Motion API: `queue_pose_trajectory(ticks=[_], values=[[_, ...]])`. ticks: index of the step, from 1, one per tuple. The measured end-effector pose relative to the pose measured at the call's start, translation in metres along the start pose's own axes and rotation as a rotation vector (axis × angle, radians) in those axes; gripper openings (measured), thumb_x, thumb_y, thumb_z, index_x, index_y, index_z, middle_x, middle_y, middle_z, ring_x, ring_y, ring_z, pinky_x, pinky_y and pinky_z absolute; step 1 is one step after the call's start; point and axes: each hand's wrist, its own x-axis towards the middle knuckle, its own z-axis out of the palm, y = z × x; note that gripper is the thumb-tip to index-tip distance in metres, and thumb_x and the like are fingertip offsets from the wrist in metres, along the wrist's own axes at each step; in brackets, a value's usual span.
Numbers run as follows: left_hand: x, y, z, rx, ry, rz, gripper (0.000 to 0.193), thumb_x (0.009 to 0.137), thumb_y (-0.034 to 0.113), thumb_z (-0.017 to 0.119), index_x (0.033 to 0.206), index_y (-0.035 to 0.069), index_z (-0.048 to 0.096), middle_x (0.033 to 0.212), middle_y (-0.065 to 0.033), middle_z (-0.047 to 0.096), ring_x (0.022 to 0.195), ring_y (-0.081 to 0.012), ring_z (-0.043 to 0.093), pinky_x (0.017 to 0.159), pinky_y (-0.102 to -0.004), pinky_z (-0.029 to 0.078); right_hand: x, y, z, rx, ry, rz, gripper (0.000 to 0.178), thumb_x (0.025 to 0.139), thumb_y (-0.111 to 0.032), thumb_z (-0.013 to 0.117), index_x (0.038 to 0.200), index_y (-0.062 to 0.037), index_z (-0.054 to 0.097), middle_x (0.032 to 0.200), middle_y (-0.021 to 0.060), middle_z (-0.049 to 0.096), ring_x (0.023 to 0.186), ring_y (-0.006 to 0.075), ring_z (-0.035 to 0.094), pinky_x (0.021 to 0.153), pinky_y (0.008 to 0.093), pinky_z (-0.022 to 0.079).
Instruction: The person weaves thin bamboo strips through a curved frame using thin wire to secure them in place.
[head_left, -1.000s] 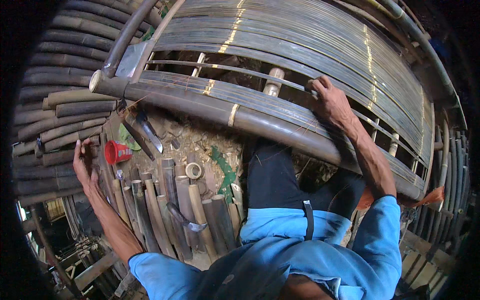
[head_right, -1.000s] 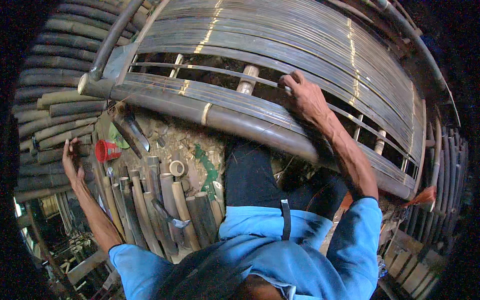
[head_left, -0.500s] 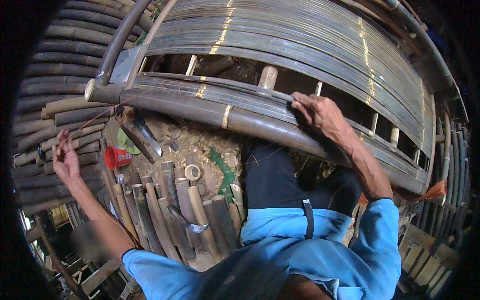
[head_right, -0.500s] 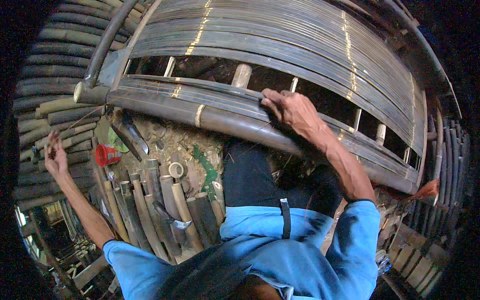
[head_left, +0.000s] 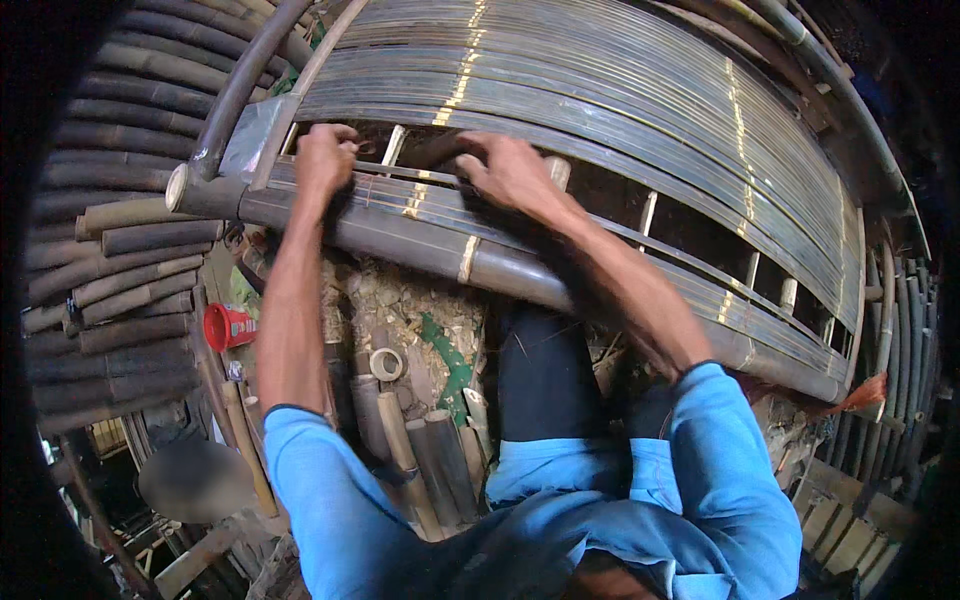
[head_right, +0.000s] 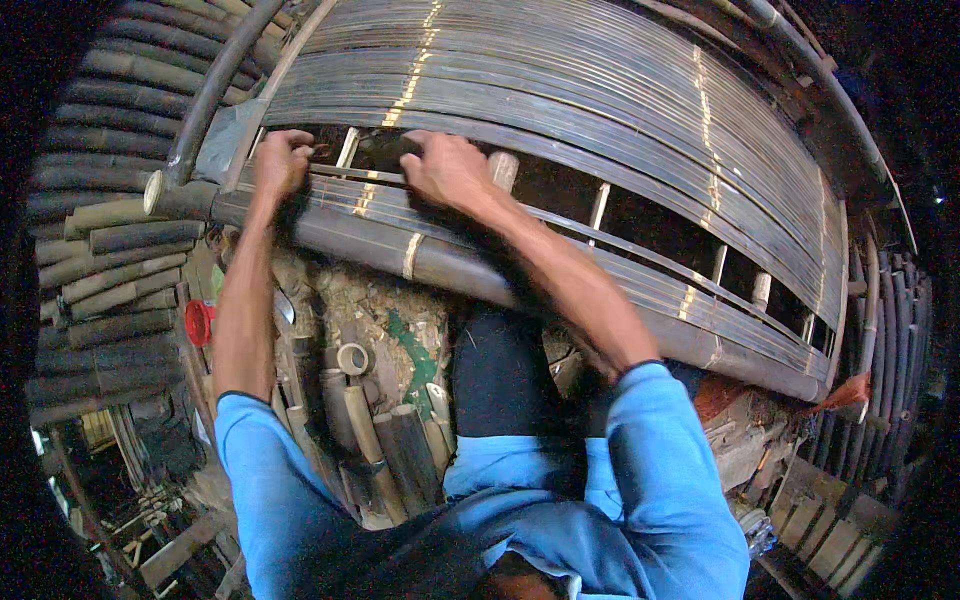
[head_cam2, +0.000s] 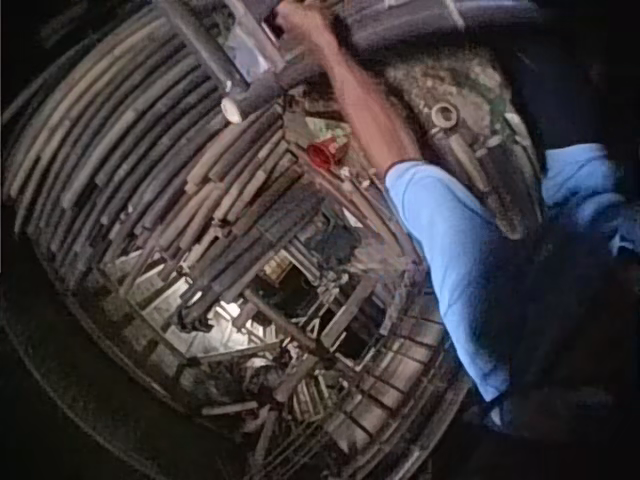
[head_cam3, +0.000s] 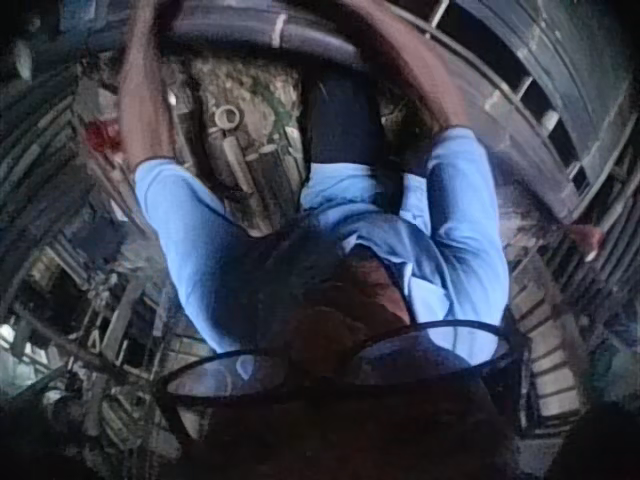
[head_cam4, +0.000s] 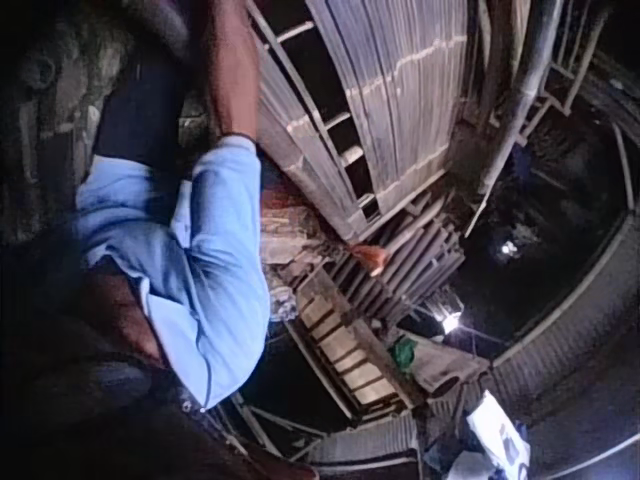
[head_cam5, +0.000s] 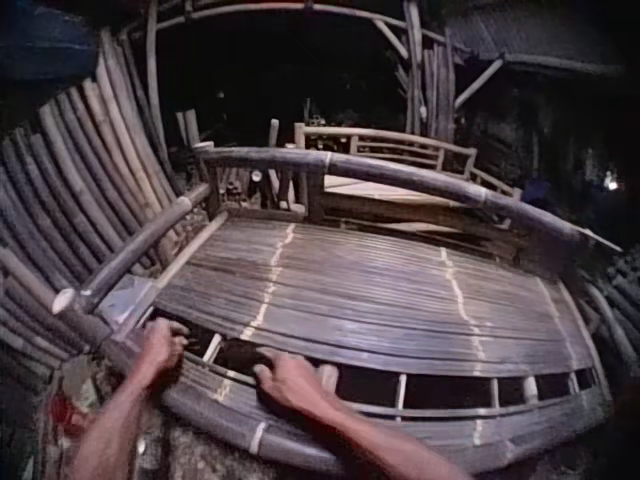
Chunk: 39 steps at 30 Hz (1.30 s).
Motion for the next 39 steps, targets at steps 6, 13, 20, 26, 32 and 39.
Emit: queue_pose_trajectory(ticks=[6,13,20,26,32,39], values=[[-0.001,0.054,0.048,0.066,-0.094,-0.203,0.022,0.08,0.02,0.067,0.096,0.023,0.082,0.096,-0.0192,0.075,0.094,-0.0387,0.072,0.087,-0.0454,0.056,0.072,-0.006,0.063,0.071,-0.12,0.4,0.053,0.088,-0.033,0.061,0.137,-0.0112,0.062,0.123,0.0257,0.067,0.118,0.0429,0.063,0.105,0.0472,0.049],[0.005,0.068,0.036,0.017,-0.137,-0.155,0.021,0.079,0.026,0.07,0.096,0.023,0.082,0.095,-0.0179,0.075,0.093,-0.0375,0.073,0.085,-0.0439,0.056,0.101,0.03,0.097,0.053,-0.152,0.39,0.027,0.083,-0.031,0.07,0.105,-0.0178,0.079,0.103,0.0171,0.075,0.098,0.0362,0.072,0.09,0.0455,0.055],[-0.005,0.05,0.012,0.083,-0.018,-0.019,0.036,0.08,0.028,0.069,0.114,0.016,0.076,0.101,-0.0213,0.074,0.096,-0.0392,0.072,0.087,-0.048,0.056,0.08,-0.003,0.082,0.209,-0.012,0.1,0.029,0.086,-0.032,0.065,0.094,-0.0069,0.076,0.089,0.0203,0.073,0.085,0.0361,0.071,0.08,0.044,0.055],[-0.014,0.029,-0.058,-0.702,-0.516,-0.371,0.057,0.086,0.007,0.06,0.143,0.006,0.055,0.106,-0.0205,0.075,0.077,-0.0195,0.071,0.057,-0.0305,0.054,0.049,-0.011,0.044,0.749,-0.209,-0.035,0.016,0.097,-0.015,0.059,0.095,-0.0034,0.069,0.081,0.0006,0.066,0.077,0.0116,0.057,0.076,0.0275,0.047],[-0.075,0.064,-0.033,-0.859,-0.398,0.047,0.086,0.083,0.009,0.074,0.158,0.017,0.035,0.113,-0.0196,0.071,0.073,-0.0186,0.065,0.064,-0.0336,0.054,0.022,-0.039,0.022,0.563,-0.152,-0.248,0.03,0.091,-0.027,0.06,0.097,-0.0007,0.072,0.086,0.0164,0.071,0.08,0.0244,0.066,0.077,0.0406,0.051],[-0.119,0.014,-0.131,0.16,0.229,0.242,0.031,0.079,0.031,0.078,0.1,0.008,0.076,0.082,-0.0143,0.069,0.074,-0.0328,0.064,0.071,-0.0402,0.052,0.012,-0.027,0.003,0.284,0.196,-0.109,0.031,0.089,-0.024,0.055,0.092,0.003,0.07,0.085,0.0307,0.066,0.082,0.0465,0.065,0.076,0.0505,0.051]])
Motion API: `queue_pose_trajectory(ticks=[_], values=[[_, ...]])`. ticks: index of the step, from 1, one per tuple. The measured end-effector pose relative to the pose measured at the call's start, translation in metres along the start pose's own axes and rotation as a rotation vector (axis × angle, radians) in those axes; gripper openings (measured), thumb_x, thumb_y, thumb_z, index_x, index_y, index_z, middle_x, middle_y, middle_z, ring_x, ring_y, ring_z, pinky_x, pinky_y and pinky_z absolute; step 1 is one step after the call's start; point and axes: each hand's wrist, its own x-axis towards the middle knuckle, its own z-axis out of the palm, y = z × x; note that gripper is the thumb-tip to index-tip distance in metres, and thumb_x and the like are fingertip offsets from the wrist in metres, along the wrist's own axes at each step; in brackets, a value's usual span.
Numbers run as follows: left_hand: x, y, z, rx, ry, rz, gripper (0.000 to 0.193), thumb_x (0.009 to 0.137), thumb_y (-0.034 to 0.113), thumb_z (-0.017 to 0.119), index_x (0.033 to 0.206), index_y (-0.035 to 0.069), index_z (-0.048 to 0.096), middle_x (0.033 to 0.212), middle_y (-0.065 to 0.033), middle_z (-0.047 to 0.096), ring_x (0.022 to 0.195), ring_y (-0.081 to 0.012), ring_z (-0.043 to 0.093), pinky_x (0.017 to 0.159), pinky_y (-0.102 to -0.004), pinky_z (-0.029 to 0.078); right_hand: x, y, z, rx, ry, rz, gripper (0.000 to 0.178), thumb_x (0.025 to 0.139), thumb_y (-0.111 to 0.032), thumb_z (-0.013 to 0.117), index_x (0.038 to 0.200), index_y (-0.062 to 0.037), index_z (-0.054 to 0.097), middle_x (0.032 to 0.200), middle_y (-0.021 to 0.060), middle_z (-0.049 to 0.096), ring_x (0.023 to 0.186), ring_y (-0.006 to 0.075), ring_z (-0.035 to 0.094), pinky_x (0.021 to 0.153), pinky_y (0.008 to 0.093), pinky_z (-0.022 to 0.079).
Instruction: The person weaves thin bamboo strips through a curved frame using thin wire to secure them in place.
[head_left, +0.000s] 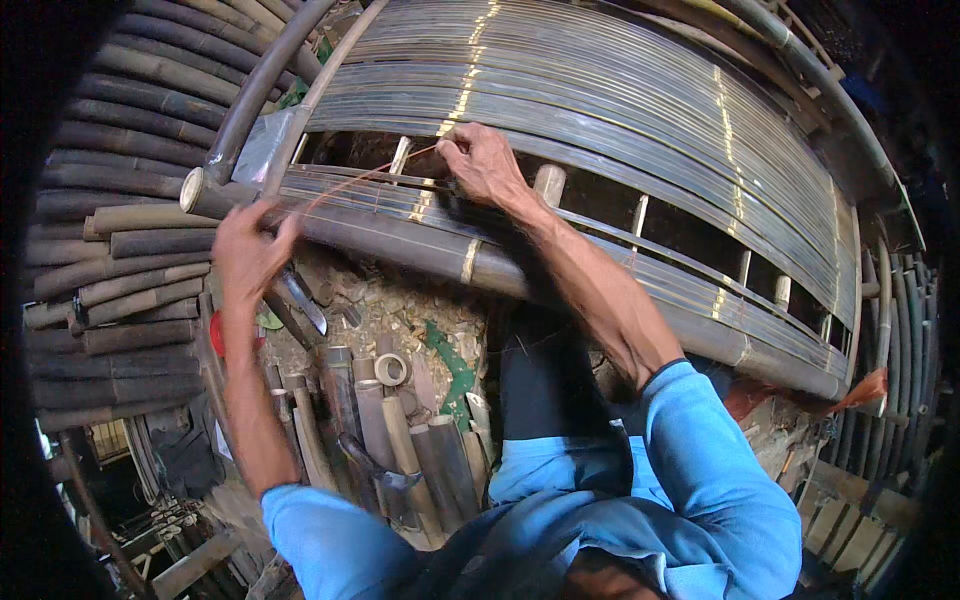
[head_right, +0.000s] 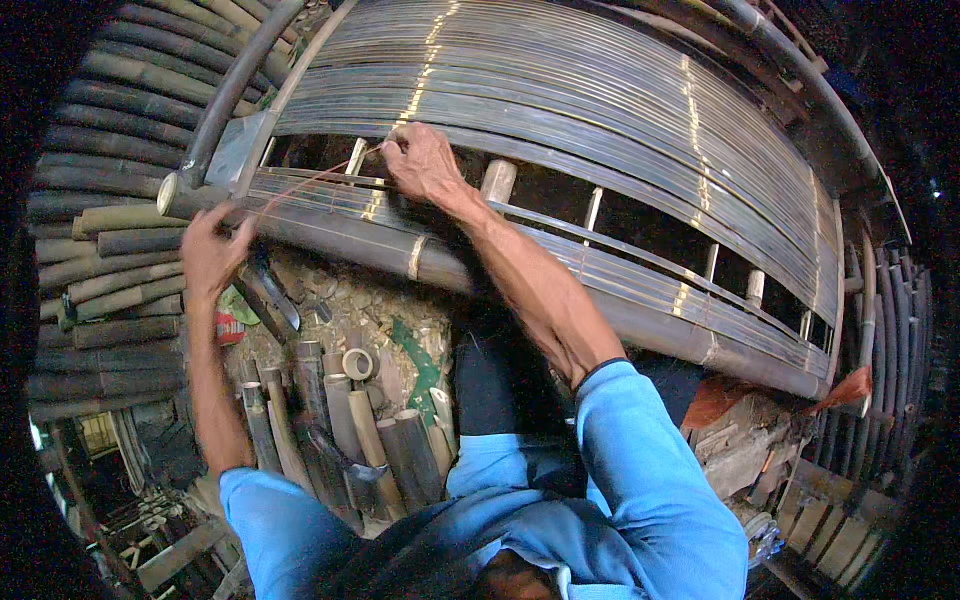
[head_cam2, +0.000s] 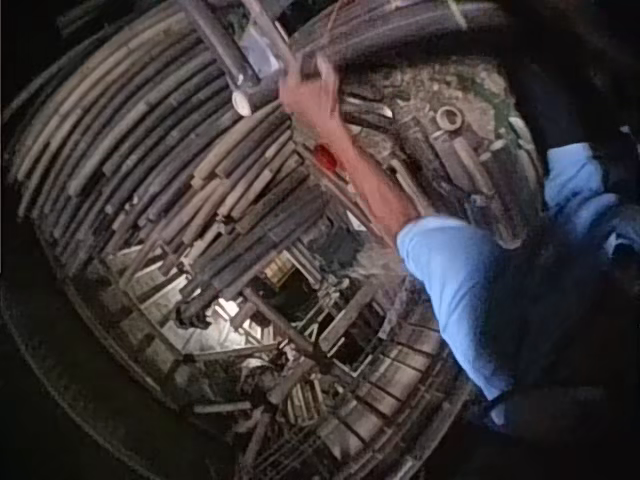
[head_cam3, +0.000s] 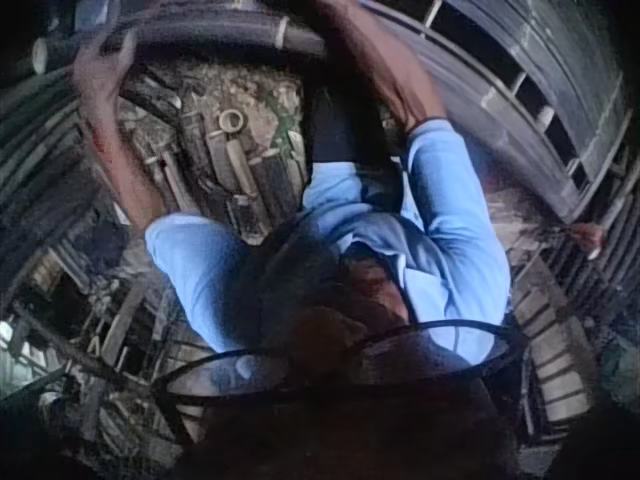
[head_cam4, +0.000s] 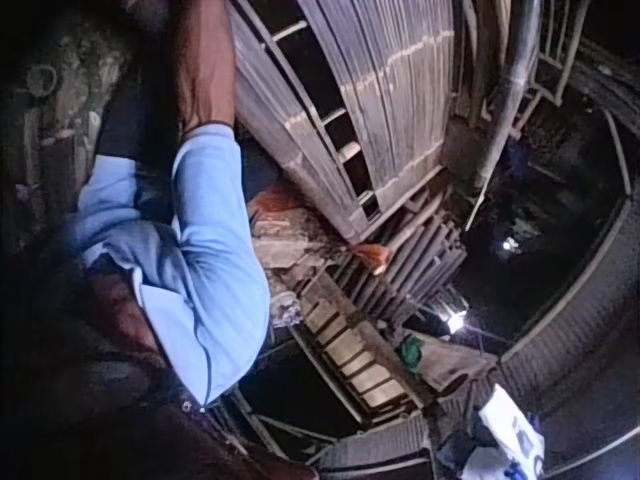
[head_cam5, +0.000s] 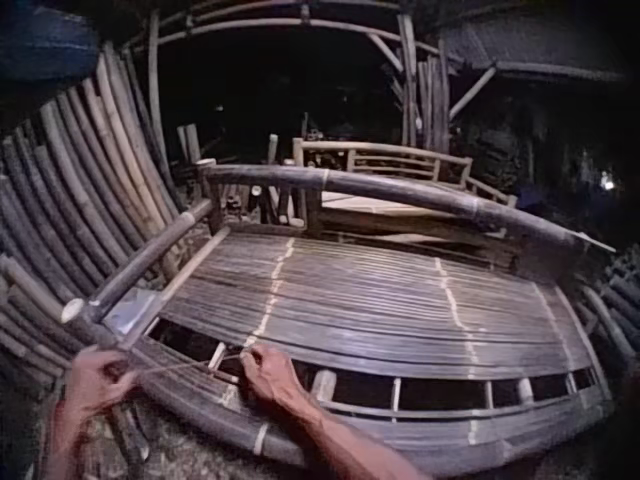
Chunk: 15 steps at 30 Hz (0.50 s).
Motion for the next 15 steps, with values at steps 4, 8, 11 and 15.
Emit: queue_pose_trajectory(ticks=[4,8,11,15], values=[[-0.099,-0.069,-0.113,-0.162,-0.166,-0.382,0.045,0.092,0.029,0.075,0.067,0.0,0.052,0.063,0.0003,0.042,0.066,-0.0092,0.043,0.061,-0.0325,0.036,-0.004,0.022,-0.002,-0.128,0.036,0.022,0.033,0.09,-0.028,0.058,0.096,0.0013,0.072,0.091,0.0287,0.069,0.088,0.0467,0.066,0.08,0.0512,0.052],[-0.249,-0.156,-0.203,-0.232,-0.132,-0.809,0.047,0.096,0.029,0.07,0.066,0.007,0.041,0.069,0.0045,0.033,0.065,-0.0096,0.03,0.059,-0.0298,0.026,-0.017,0.028,-0.003,-0.052,-0.17,0.044,0.044,0.093,-0.041,0.059,0.104,-0.001,0.074,0.096,0.027,0.072,0.092,0.0452,0.07,0.085,0.0496,0.055],[-0.418,-0.241,-0.284,0.157,0.041,-0.988,0.038,0.099,0.027,0.065,0.069,0.004,0.059,0.061,-0.0013,0.039,0.061,-0.0132,0.04,0.06,-0.0354,0.034,-0.021,0.024,0.0,-0.205,-0.317,0.268,0.054,0.095,-0.05,0.056,0.097,0.0009,0.075,0.09,0.0298,0.071,0.09,0.0458,0.071,0.084,0.0508,0.055],[-0.537,-0.236,-0.291,1.191,-0.387,-0.907,0.029,0.097,0.038,0.063,0.094,0.014,0.079,0.076,-0.0136,0.07,0.071,-0.031,0.066,0.066,-0.0464,0.051,-0.021,0.038,-0.01,-0.196,-0.424,0.406,0.051,0.097,-0.05,0.058,0.105,-0.0034,0.076,0.09,0.0255,0.073,0.09,0.0368,0.073,0.084,0.0461,0.053]])
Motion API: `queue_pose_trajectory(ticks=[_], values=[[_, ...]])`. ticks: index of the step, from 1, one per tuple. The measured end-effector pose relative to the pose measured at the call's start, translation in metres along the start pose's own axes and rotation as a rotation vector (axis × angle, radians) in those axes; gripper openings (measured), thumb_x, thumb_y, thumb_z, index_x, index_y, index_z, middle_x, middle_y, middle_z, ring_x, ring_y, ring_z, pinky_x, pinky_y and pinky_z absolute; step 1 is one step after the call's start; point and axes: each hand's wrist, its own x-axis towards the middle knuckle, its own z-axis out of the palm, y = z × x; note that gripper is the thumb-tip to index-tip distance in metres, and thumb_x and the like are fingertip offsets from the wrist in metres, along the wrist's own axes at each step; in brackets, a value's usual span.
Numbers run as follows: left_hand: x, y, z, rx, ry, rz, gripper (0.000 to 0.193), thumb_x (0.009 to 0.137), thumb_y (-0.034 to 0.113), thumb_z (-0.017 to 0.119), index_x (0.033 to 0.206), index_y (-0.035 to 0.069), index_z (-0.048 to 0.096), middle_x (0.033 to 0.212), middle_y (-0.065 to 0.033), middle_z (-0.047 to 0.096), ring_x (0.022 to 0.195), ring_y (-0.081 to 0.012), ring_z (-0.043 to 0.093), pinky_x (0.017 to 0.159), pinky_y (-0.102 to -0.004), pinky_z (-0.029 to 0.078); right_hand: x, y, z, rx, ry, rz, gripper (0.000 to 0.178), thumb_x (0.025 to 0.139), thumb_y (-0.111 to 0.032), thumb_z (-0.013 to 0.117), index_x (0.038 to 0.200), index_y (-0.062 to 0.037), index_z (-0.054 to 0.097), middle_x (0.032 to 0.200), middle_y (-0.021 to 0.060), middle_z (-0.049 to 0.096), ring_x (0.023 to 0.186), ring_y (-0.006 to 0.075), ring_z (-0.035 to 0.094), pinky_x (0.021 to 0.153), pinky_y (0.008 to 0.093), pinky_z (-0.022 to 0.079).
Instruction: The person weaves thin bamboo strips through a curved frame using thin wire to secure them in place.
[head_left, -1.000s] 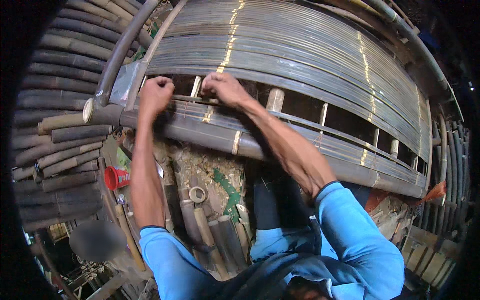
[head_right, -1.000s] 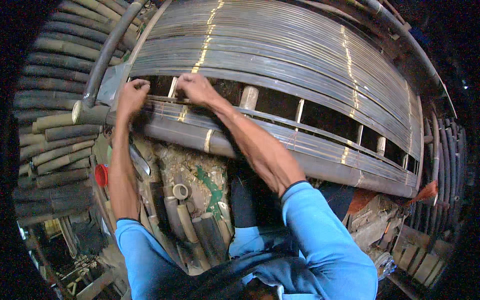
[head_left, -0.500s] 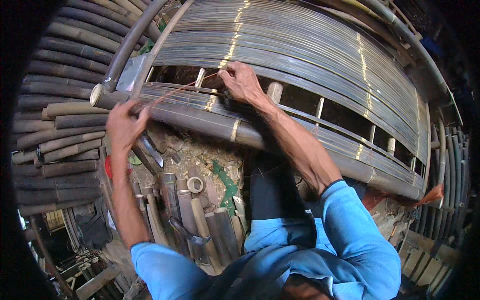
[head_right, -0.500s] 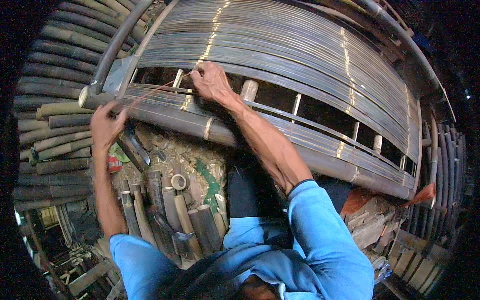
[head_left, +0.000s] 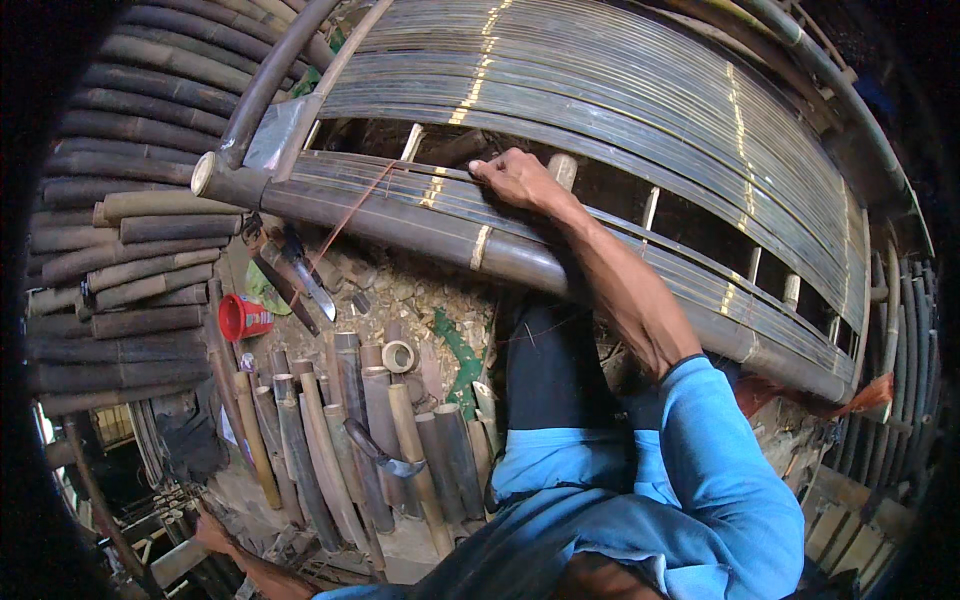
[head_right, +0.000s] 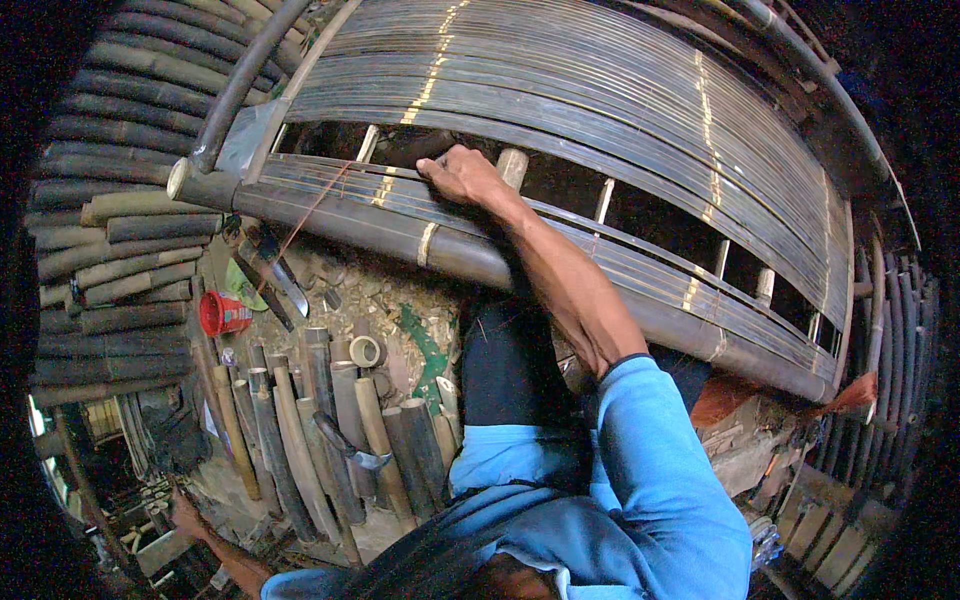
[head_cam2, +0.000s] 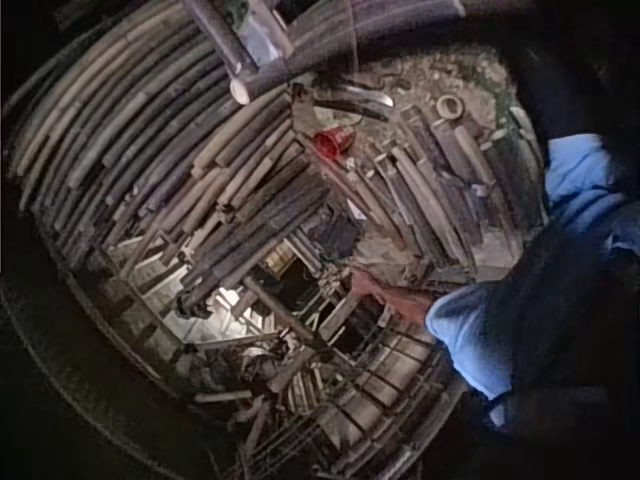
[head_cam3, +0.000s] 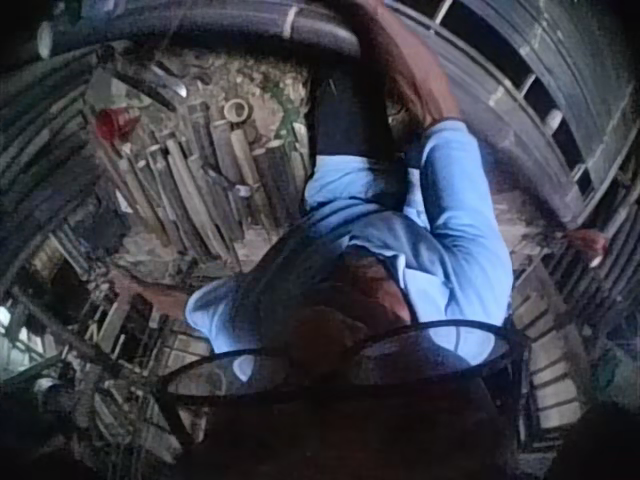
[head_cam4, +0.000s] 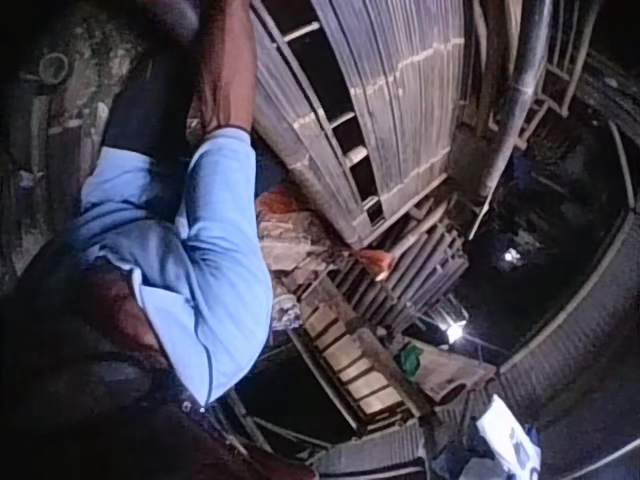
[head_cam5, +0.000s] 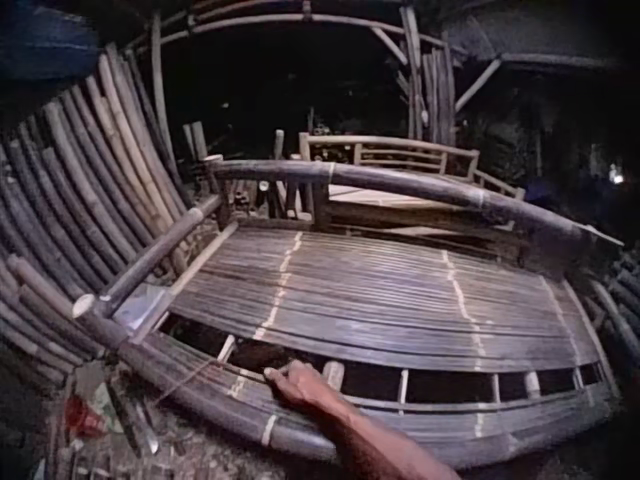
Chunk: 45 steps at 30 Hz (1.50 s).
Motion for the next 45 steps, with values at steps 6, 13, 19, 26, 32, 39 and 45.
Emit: queue_pose_trajectory(ticks=[6,13,19,26,32,39,45], values=[[-0.016,0.141,0.008,-0.313,-0.139,-0.056,0.049,0.084,0.052,0.074,0.103,0.007,0.077,0.095,-0.0155,0.075,0.088,-0.0363,0.07,0.077,-0.0487,0.054,-0.001,0.018,0.004,-0.021,0.113,-0.113,0.049,0.09,-0.049,0.066,0.09,-0.0018,0.077,0.088,0.0315,0.069,0.086,0.0465,0.07,0.083,0.0513,0.055],[0.034,0.497,-0.18,-1.886,-0.453,0.205,0.075,0.092,0.034,0.076,0.151,0.005,0.04,0.138,-0.0113,0.058,0.121,-0.0247,0.056,0.084,-0.0381,0.052,-0.006,0.007,0.025,-0.063,0.327,-0.144,0.042,0.089,-0.046,0.071,0.086,-0.0048,0.078,0.08,0.0269,0.069,0.079,0.0472,0.069,0.077,0.0544,0.056],[0.014,0.576,-0.306,-2.048,-1.319,0.293,0.039,0.096,0.041,0.069,0.103,0.003,0.066,0.078,-0.0107,0.069,0.059,-0.0191,0.064,0.052,-0.0304,0.049,-0.021,0.003,0.019,0.004,0.274,-0.138,0.04,0.092,-0.042,0.067,0.088,-0.0041,0.078,0.082,0.0279,0.07,0.079,0.0472,0.07,0.077,0.0533,0.057],[0.065,0.501,-0.36,-2.268,-0.814,0.77,0.038,0.108,0.028,0.049,0.076,0.007,0.054,0.099,-0.0152,0.07,0.109,-0.0239,0.062,0.109,-0.0399,0.037,-0.023,0.008,0.018,-0.001,0.342,-0.143,0.04,0.092,-0.04,0.065,0.089,-0.0035,0.079,0.082,0.0275,0.07,0.078,0.0481,0.068,0.075,0.0528,0.056],[0.103,0.494,-0.357,-2.649,-1.13,0.683,0.04,0.109,0.03,0.046,0.074,0.012,0.041,0.068,-0.0038,0.045,0.065,-0.0168,0.049,0.071,-0.0331,0.046,-0.024,0.005,0.021,-0.064,0.323,-0.177,0.042,0.092,-0.044,0.064,0.086,-0.0051,0.079,0.078,0.0282,0.07,0.074,0.0474,0.069,0.074,0.0521,0.058],[0.129,0.525,-0.248,-2.214,-1.013,0.067,0.046,0.103,0.047,0.056,0.085,0.005,0.063,0.08,-0.0136,0.067,0.081,-0.0273,0.066,0.086,-0.0416,0.051,-0.03,0.007,0.011,0.014,0.357,-0.245,0.037,0.091,-0.041,0.067,0.09,-0.0062,0.079,0.082,0.0234,0.072,0.078,0.0457,0.069,0.077,0.0539,0.055],[0.034,0.509,-0.192,-0.803,0.099,0.561,0.064,0.091,0.049,0.068,0.128,-0.003,0.062,0.132,-0.0261,0.061,0.125,-0.0423,0.054,0.106,-0.0463,0.041,-0.111,0.067,-0.055,0.101,0.725,-0.407,0.018,0.087,-0.023,0.073,0.088,-0.0058,0.076,0.089,0.0141,0.073,0.085,0.0313,0.07,0.078,0.0402,0.056]])
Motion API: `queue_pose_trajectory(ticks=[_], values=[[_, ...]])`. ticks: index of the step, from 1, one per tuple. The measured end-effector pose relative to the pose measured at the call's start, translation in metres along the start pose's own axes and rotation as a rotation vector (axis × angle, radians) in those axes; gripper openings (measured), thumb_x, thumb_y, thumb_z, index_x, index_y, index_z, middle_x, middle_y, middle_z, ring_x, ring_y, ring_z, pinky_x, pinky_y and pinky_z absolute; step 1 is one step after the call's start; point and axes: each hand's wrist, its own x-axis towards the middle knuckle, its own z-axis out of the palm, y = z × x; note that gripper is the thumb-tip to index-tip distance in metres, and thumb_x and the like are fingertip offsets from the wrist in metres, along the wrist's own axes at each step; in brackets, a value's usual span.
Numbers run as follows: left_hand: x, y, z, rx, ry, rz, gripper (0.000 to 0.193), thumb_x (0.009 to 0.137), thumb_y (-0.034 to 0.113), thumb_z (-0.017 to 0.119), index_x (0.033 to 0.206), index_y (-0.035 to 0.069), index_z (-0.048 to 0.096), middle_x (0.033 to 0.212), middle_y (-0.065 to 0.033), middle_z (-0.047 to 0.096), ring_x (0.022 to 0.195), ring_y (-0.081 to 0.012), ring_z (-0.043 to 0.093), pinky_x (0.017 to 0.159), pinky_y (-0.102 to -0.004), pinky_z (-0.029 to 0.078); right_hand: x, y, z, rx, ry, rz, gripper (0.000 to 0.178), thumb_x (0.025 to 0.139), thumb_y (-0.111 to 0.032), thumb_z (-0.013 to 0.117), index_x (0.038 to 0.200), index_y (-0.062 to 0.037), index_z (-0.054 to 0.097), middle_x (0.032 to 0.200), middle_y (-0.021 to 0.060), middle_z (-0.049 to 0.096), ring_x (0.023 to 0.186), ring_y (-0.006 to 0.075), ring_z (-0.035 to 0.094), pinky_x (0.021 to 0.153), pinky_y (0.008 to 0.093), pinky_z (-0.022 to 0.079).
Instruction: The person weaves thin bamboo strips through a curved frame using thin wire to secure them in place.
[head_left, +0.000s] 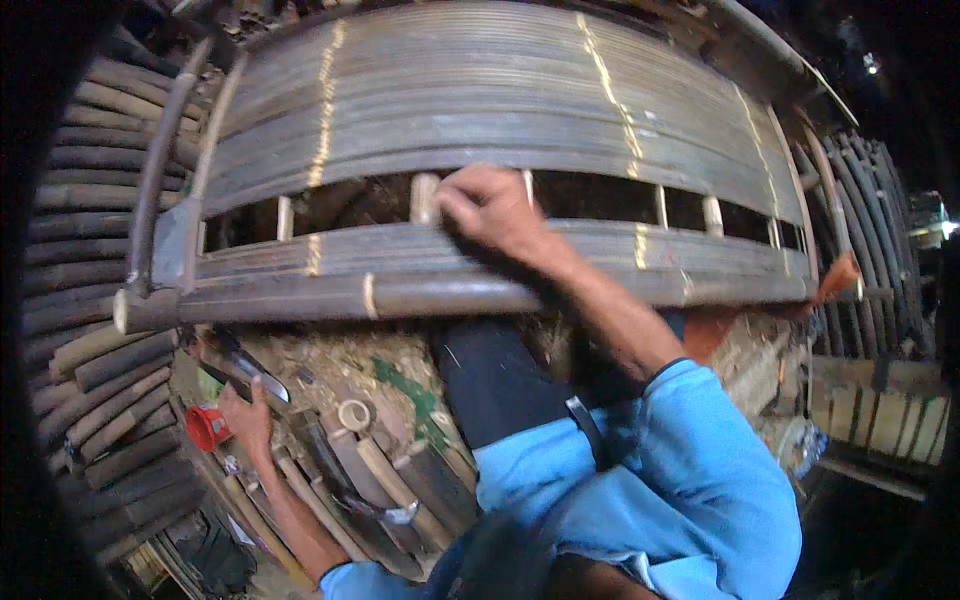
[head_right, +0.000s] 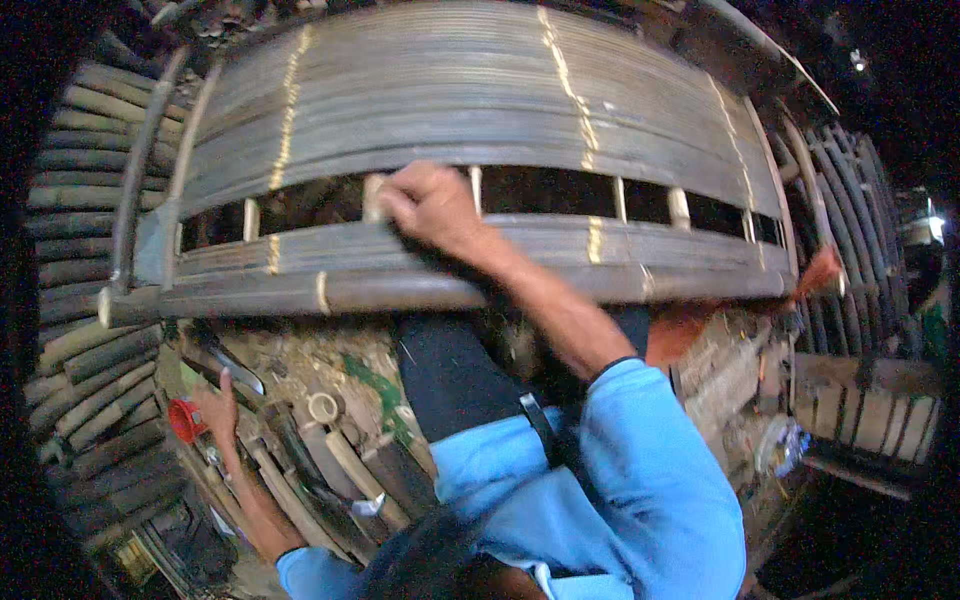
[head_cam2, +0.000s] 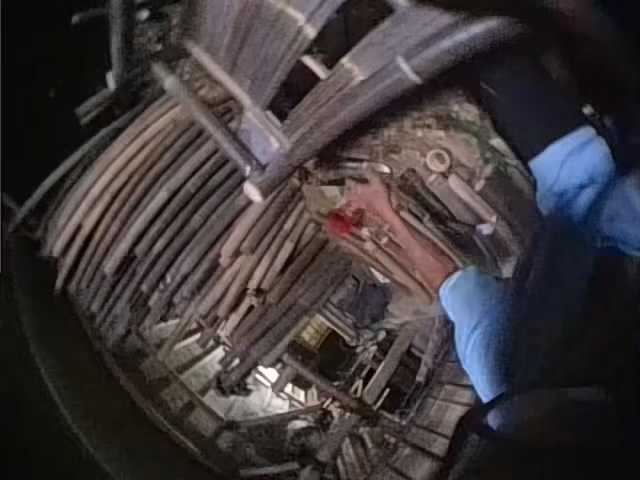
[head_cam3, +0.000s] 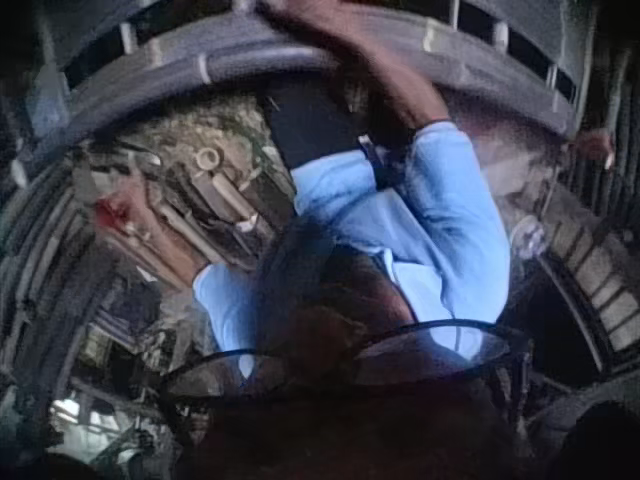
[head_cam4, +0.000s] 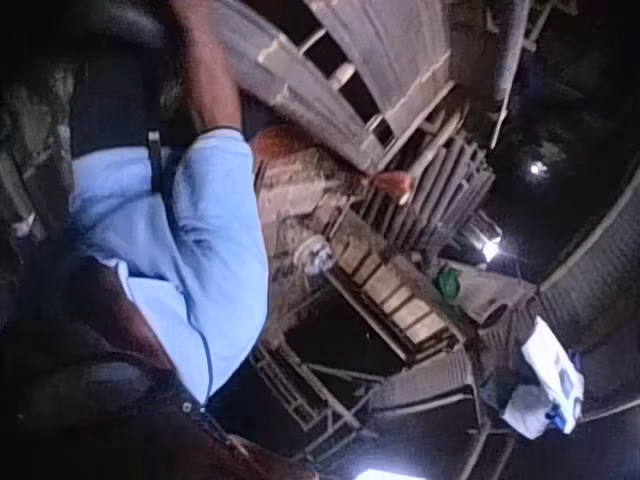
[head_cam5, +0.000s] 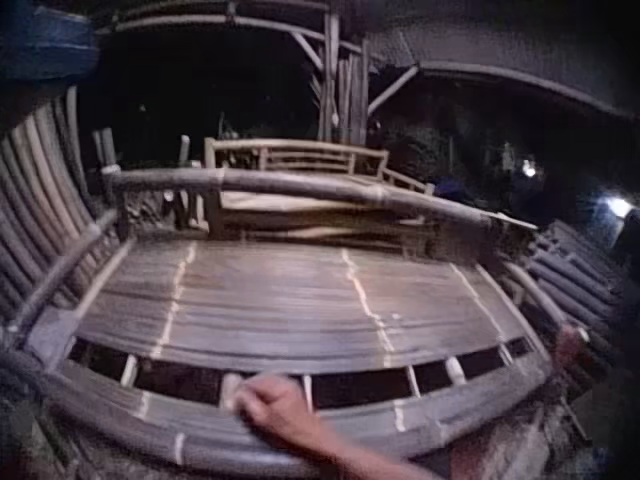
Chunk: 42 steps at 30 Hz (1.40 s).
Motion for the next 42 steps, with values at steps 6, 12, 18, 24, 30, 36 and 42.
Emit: queue_pose_trajectory(ticks=[6,12,18,24,30,36,42], values=[[-0.11,0.252,-0.047,-0.6,-0.234,0.394,0.082,0.075,0.052,0.084,0.129,-0.005,0.06,0.131,-0.0259,0.057,0.126,-0.0418,0.051,0.111,-0.052,0.035,-0.063,0.029,-0.166,-0.467,-0.145,0.508,0.047,0.091,-0.052,0.069,0.105,-0.0081,0.079,0.097,0.0163,0.076,0.092,0.033,0.074,0.085,0.0413,0.057],[-0.156,0.373,-0.076,-0.944,-0.399,0.476,0.038,0.085,0.037,0.081,0.098,0.002,0.074,0.099,-0.0158,0.068,0.109,-0.0333,0.06,0.106,-0.0452,0.041,-0.102,0.041,-0.194,-0.413,-0.154,0.666,0.045,0.091,-0.05,0.069,0.108,-0.0089,0.078,0.09,0.02,0.075,0.092,0.0363,0.073,0.083,0.043,0.056],[-0.075,0.256,-0.144,-1.524,-0.409,0.145,0.031,0.099,0.024,0.059,0.105,-0.004,0.069,0.117,-0.0173,0.071,0.113,-0.025,0.064,0.107,-0.0382,0.042,-0.093,0.065,-0.205,-0.287,-0.288,0.676,0.054,0.089,-0.058,0.067,0.113,-0.0101,0.077,0.099,0.0182,0.076,0.094,0.0333,0.074,0.086,0.0413,0.055],[0.055,0.057,-0.201,-2.386,-0.285,0.196,0.02,0.104,0.007,0.05,0.112,-0.009,0.059,0.134,-0.0224,0.054,0.098,-0.0226,0.051,0.092,-0.0373,0.046,-0.062,0.082,-0.175,-0.149,-0.357,0.412,0.053,0.09,-0.053,0.066,0.12,-0.0091,0.073,0.101,0.0211,0.075,0.102,0.0364,0.072,0.093,0.0437,0.055],[0.068,0.325,-0.189,-0.993,-0.374,0.286,0.029,0.095,0.009,0.061,0.121,0.003,0.073,0.088,0.0,0.068,0.066,-0.0059,0.051,0.062,-0.0231,0.043,-0.029,0.096,-0.125,-0.35,-0.531,0.468,0.051,0.091,-0.037,0.064,0.136,-0.014,0.063,0.126,0.0226,0.067,0.12,0.0407,0.063,0.104,0.0475,0.05],[0.03,0.506,-0.093,-0.445,-0.477,0.628,0.026,0.08,0.019,0.077,0.104,0.01,0.08,0.097,-0.0197,0.076,0.09,-0.0292,0.075,0.083,-0.0371,0.057,-0.013,0.089,-0.09,-0.335,-0.553,0.625,0.046,0.088,-0.033,0.068,0.131,-0.0165,0.068,0.123,0.0217,0.069,0.117,0.0393,0.065,0.102,0.0458,0.051],[0.02,0.525,-0.075,-0.656,-0.433,0.73,0.028,0.076,0.022,0.075,0.099,0.007,0.08,0.092,-0.0244,0.073,0.087,-0.0369,0.074,0.084,-0.0427,0.058,-0.018,0.09,-0.104,-0.261,-0.47,0.688,0.028,0.087,-0.03,0.065,0.104,-0.0128,0.079,0.107,0.0144,0.076,0.102,0.0342,0.071,0.091,0.0418,0.054]])
